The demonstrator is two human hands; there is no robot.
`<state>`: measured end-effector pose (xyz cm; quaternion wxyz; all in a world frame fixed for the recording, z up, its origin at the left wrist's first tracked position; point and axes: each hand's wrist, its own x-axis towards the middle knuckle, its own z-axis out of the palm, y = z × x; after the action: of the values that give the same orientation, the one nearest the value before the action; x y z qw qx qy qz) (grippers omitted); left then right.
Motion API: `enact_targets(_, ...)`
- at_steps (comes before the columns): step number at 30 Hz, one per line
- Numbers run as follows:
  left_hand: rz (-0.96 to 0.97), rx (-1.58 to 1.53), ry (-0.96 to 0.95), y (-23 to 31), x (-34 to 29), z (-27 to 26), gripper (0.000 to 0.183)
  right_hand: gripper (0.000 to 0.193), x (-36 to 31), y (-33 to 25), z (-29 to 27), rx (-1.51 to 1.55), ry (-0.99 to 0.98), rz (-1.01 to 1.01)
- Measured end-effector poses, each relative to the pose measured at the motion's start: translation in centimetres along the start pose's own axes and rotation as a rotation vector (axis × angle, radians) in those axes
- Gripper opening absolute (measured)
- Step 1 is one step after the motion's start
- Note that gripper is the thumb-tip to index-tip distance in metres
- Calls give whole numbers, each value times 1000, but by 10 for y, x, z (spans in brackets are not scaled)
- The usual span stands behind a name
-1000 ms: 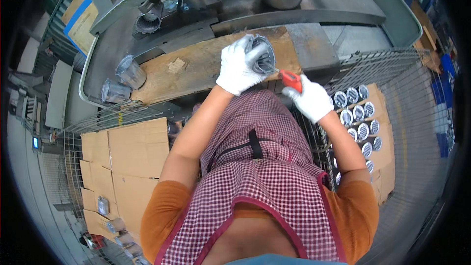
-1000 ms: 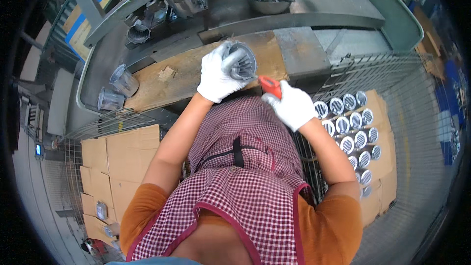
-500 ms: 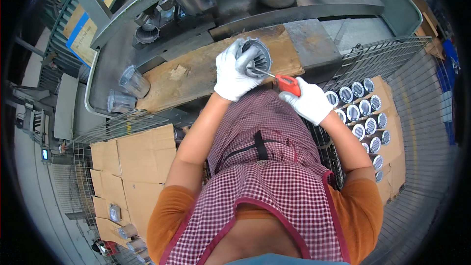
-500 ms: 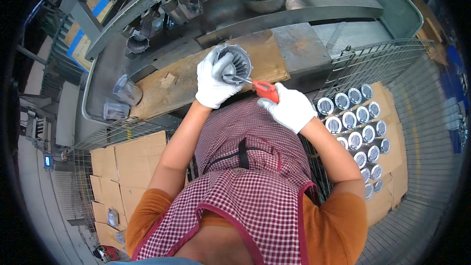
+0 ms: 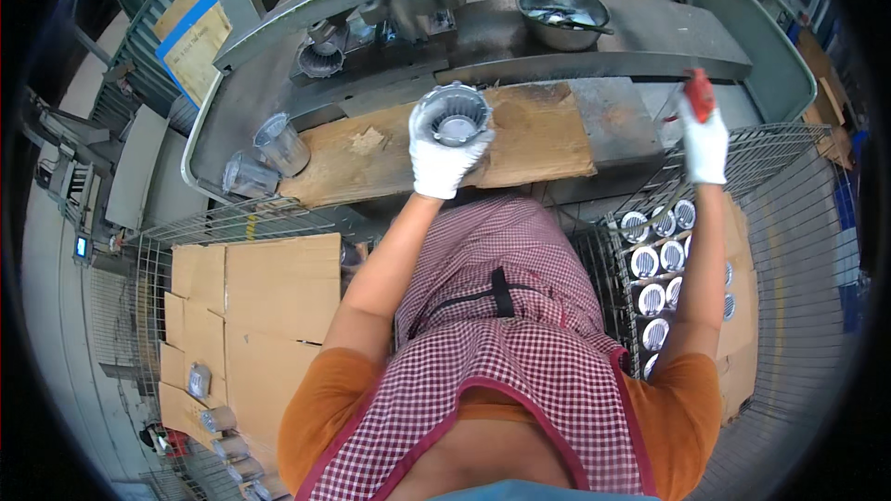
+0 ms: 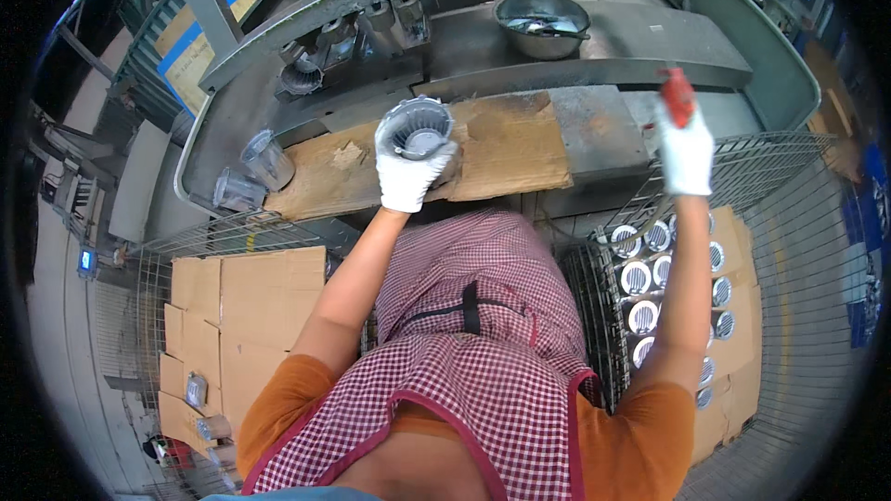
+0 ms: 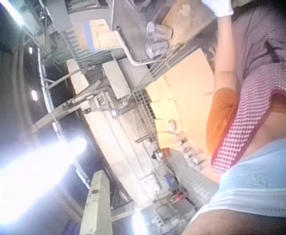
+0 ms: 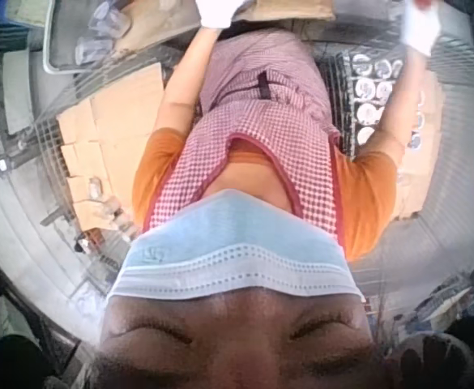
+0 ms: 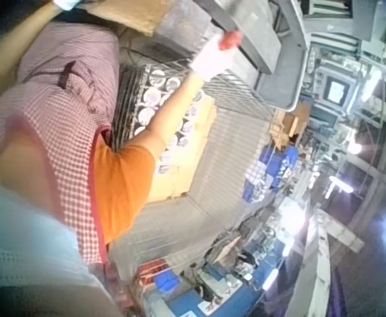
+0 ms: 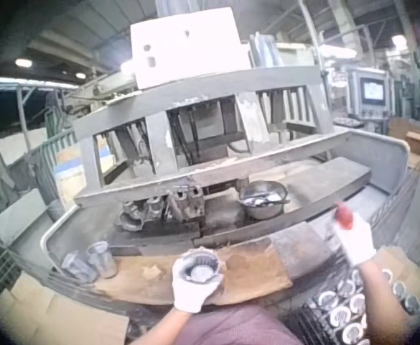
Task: Operating a machine press to form metal components and organizing them into a storage basket.
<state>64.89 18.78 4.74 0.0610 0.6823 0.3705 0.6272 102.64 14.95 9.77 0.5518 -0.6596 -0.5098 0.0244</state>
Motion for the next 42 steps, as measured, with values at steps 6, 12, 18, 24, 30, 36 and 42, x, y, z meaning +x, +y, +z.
enact_targets(6,-212,-28,162,-32,14,0,49,60,65,67,-46,-340,124,198)
enact_targets(12,-366,-37,92,-43,-5,-33,70,74,11,101,-22,-644,582,139)
enact_targets(18,-441,670,193,-88,-1,-99,52,29,10,63,2,-343,49,-353)
enact_targets(24,-518,1109,-353,-92,-13,-104,47,35,11,88,42,-424,203,-47)
enact_targets(30,-269,1156,-17,-96,-16,-101,44,40,13,84,40,-364,182,32)
enact_targets(36,-472,1052,-385,-84,-10,-104,37,40,15,65,38,-602,51,75)
enact_targets(42,-447,1052,-378,-88,-8,-102,35,60,47,-26,84,-536,91,-294)
